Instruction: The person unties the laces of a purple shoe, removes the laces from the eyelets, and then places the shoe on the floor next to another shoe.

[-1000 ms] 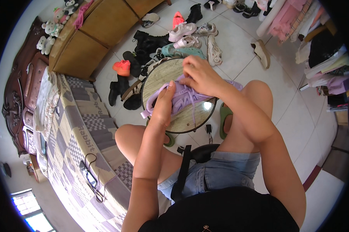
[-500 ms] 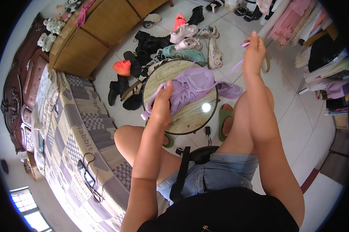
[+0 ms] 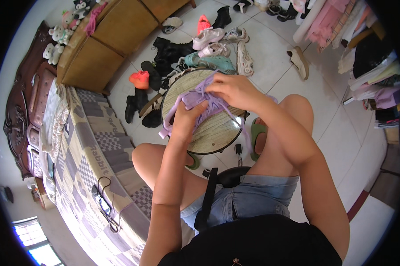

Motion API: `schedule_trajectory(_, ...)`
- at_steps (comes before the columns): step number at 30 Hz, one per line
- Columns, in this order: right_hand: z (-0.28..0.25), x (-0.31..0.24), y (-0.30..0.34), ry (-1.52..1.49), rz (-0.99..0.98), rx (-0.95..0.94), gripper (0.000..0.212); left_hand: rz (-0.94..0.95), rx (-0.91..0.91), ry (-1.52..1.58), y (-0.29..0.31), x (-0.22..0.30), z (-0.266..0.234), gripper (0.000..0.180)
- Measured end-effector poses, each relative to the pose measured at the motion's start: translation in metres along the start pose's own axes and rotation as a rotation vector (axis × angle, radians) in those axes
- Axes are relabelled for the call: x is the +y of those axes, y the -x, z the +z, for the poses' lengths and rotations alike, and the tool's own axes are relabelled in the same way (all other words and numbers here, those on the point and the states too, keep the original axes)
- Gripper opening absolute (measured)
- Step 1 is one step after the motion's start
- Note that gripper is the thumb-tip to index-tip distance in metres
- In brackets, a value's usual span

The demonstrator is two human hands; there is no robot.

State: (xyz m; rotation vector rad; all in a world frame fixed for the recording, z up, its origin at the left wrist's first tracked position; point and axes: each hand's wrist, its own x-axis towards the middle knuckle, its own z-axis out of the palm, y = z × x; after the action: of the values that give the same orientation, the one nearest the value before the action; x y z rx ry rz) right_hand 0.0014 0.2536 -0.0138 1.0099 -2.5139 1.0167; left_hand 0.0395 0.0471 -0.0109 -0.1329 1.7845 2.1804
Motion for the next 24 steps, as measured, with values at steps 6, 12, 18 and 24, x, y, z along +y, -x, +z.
schedule_trajectory(6, 0.008, 0.002, -0.002, 0.220, -0.194, -0.060, 0.015, 0.069, 0.033, -0.348, -0.010, -0.019, -0.012, 0.056)
schedule_trajectory(12, 0.016, 0.009, -0.002, 0.277, -0.282, -0.027, 0.014, 0.099, 0.085, -0.629, -0.008, -0.016, -0.009, 0.055)
schedule_trajectory(18, 0.015, 0.045, -0.012, 0.109, 0.272, 0.529, 0.009, 0.131, 0.054, -0.504, -0.007, -0.014, -0.012, 0.053)
schedule_trajectory(24, -0.017, 0.045, 0.003, -0.100, 0.212, 0.444, 0.011, 0.078, 0.051, -0.434, -0.004, 0.001, 0.000, 0.050)
